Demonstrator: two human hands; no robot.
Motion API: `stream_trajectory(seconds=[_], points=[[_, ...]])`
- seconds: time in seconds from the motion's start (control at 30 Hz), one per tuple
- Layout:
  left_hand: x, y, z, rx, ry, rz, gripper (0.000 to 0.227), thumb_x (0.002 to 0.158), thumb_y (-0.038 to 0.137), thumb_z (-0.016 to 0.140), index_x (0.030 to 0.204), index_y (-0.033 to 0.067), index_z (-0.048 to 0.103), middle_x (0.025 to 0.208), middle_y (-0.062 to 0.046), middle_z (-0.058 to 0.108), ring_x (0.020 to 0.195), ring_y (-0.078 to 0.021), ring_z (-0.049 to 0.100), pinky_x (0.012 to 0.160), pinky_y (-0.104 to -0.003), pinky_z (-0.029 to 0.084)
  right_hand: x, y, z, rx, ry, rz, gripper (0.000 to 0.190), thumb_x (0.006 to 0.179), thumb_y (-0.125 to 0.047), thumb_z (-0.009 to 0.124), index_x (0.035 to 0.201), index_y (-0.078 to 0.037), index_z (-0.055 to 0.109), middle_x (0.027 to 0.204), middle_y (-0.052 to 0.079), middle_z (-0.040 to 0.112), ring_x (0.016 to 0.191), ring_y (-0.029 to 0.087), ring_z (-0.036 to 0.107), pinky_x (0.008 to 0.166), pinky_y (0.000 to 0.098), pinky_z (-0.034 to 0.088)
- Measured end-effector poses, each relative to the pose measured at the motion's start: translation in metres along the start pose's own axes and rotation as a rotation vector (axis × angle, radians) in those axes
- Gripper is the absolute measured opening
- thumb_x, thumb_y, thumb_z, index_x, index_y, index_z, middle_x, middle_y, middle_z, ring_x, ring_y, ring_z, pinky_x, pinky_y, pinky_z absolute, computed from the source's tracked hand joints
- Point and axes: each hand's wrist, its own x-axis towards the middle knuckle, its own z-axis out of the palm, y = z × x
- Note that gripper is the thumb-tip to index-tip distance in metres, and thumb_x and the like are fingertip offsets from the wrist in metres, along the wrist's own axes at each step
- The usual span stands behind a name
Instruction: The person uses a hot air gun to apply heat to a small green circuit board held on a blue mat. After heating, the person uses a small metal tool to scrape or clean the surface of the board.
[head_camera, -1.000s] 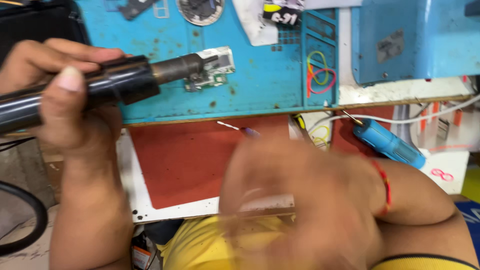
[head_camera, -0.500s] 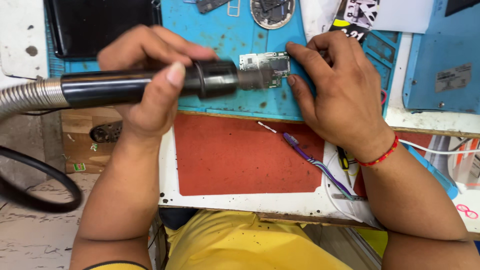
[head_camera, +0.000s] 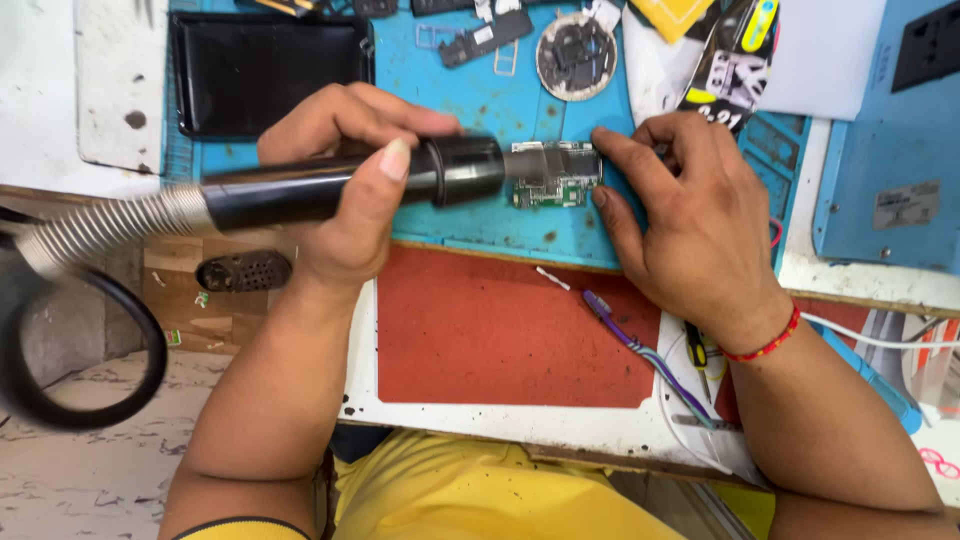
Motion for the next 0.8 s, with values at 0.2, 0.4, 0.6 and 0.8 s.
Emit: stream_trajectory(seconds=[0.2, 0.4, 0.6, 0.8], points=[[-0.009, -0.005, -0.006, -0.063, -0.046, -0.016, 0.033, 0.102, 0.031, 0.069, 0.094, 0.0004, 0.058, 0.101, -0.02, 0.072, 0.091, -0.0219, 0.075, 0.085, -0.03, 0.063, 0.0, 0.001, 0.001, 0.003, 0.003, -0.001, 0.036, 0.096, -0.016, 0.078, 0.131, -0.01, 0.072, 0.116, 0.013, 0.06, 0.105, 0.032, 0.06, 0.086, 0.0423, 0.052], [-0.007, -0.007, -0.006, -0.023, -0.012, -0.007, 0.034, 0.104, 0.03, 0.069, 0.094, -0.0015, 0.06, 0.099, -0.022, 0.073, 0.09, -0.0225, 0.076, 0.085, -0.031, 0.063, 0.002, -0.001, -0.001, 0.008, 0.002, 0.01, 0.035, 0.095, -0.017, 0.077, 0.129, -0.009, 0.073, 0.115, 0.013, 0.061, 0.105, 0.033, 0.06, 0.086, 0.0429, 0.052], [-0.011, -0.013, -0.007, 0.026, -0.052, 0.055, 0.03, 0.102, 0.027, 0.068, 0.094, -0.0003, 0.059, 0.098, -0.021, 0.074, 0.089, -0.0218, 0.076, 0.082, -0.029, 0.062, 0.001, -0.001, 0.0, 0.009, 0.001, 0.02, 0.034, 0.095, -0.017, 0.077, 0.128, -0.009, 0.073, 0.115, 0.013, 0.061, 0.106, 0.033, 0.061, 0.087, 0.0429, 0.052], [-0.006, -0.013, -0.006, 0.023, -0.052, 0.083, 0.028, 0.103, 0.025, 0.067, 0.092, -0.0005, 0.059, 0.098, -0.021, 0.074, 0.089, -0.0213, 0.076, 0.083, -0.03, 0.062, 0.003, -0.002, -0.001, 0.01, -0.004, 0.017, 0.035, 0.095, -0.017, 0.076, 0.128, -0.009, 0.072, 0.114, 0.013, 0.061, 0.106, 0.033, 0.061, 0.087, 0.0433, 0.052]])
